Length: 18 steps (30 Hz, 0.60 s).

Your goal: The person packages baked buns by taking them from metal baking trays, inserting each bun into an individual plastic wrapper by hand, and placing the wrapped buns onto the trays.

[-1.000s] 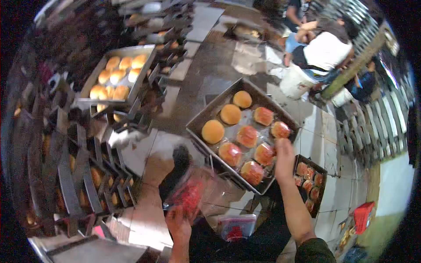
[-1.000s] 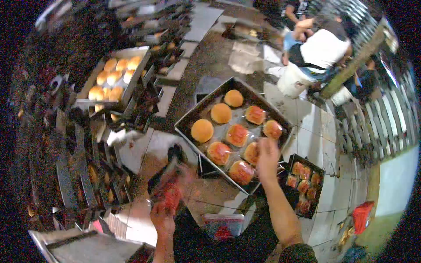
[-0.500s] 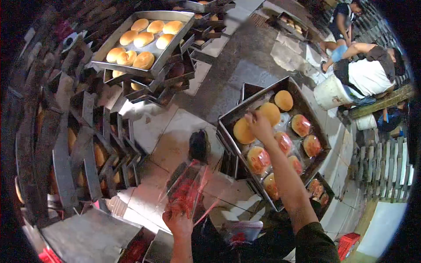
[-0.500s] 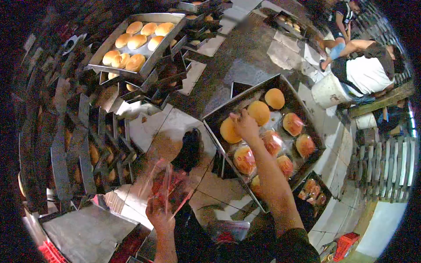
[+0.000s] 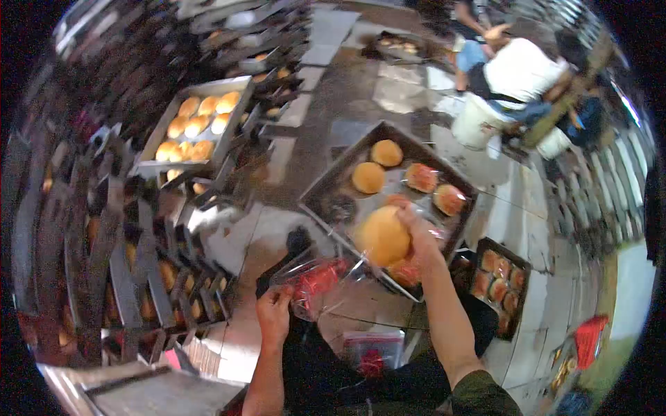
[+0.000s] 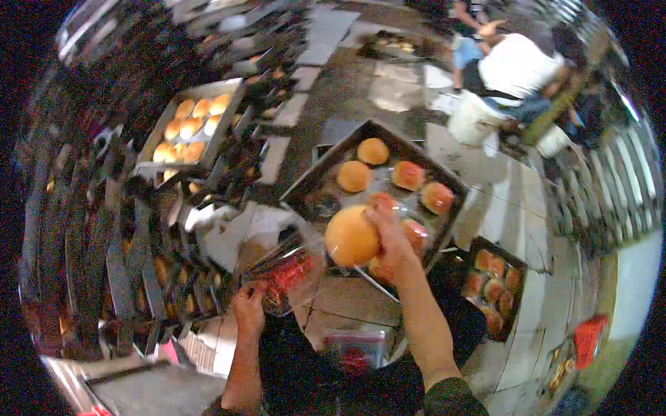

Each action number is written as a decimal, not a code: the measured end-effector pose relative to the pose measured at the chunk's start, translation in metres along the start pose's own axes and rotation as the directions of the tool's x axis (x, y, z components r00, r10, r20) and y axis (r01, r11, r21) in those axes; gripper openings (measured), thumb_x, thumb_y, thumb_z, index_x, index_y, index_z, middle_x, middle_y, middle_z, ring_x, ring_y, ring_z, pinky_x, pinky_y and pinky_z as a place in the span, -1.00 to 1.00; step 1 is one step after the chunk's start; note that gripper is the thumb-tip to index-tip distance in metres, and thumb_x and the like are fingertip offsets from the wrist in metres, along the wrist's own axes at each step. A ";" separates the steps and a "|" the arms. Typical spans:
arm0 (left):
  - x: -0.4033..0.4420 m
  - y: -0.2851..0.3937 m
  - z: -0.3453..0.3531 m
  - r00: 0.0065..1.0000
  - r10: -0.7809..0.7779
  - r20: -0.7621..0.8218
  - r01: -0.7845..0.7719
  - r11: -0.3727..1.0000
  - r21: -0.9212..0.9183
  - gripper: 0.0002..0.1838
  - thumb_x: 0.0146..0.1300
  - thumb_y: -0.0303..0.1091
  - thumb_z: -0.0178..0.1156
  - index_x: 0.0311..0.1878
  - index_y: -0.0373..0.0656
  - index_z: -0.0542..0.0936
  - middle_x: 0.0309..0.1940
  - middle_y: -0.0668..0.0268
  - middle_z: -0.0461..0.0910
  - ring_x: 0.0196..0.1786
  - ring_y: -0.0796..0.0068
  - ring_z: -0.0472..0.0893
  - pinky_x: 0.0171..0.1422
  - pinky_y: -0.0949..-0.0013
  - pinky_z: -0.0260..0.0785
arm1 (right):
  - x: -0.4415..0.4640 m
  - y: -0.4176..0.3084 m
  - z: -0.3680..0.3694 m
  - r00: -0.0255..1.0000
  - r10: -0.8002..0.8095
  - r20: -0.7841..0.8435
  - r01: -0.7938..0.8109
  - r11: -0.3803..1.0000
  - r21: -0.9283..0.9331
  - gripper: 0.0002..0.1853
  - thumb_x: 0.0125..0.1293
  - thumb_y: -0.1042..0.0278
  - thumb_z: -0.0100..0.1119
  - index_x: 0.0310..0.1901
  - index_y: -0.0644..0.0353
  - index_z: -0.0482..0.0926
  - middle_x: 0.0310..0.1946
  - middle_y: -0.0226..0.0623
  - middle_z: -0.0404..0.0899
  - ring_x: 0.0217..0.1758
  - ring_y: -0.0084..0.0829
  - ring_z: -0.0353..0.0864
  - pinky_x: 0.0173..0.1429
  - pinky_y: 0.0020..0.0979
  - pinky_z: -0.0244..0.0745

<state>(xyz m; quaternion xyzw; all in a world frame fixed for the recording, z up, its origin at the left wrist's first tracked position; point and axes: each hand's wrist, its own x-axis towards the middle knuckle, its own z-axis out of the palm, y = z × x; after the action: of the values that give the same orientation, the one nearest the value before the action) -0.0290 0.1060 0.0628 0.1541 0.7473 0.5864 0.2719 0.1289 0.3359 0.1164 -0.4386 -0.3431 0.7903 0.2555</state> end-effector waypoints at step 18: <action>-0.166 0.023 0.044 0.630 0.490 0.603 -0.321 0.871 -0.373 -0.41 0.21 -0.06 -0.10 0.21 -0.23 0.14 0.01 0.16 0.37 0.02 0.28 0.42 0.16 0.30 0.23 | -0.267 0.122 0.002 0.500 -0.735 0.458 0.819 0.228 -0.527 0.02 0.02 -0.26 0.12 0.26 0.39 -0.09 0.24 0.09 0.02 0.31 0.05 0.01 0.35 -0.09 -0.12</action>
<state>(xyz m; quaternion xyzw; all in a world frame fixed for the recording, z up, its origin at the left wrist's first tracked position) 0.1283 0.0555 0.1155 0.4904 0.4668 0.6166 0.4018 0.2441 0.0697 0.1618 -0.2234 -0.7950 0.3874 0.4098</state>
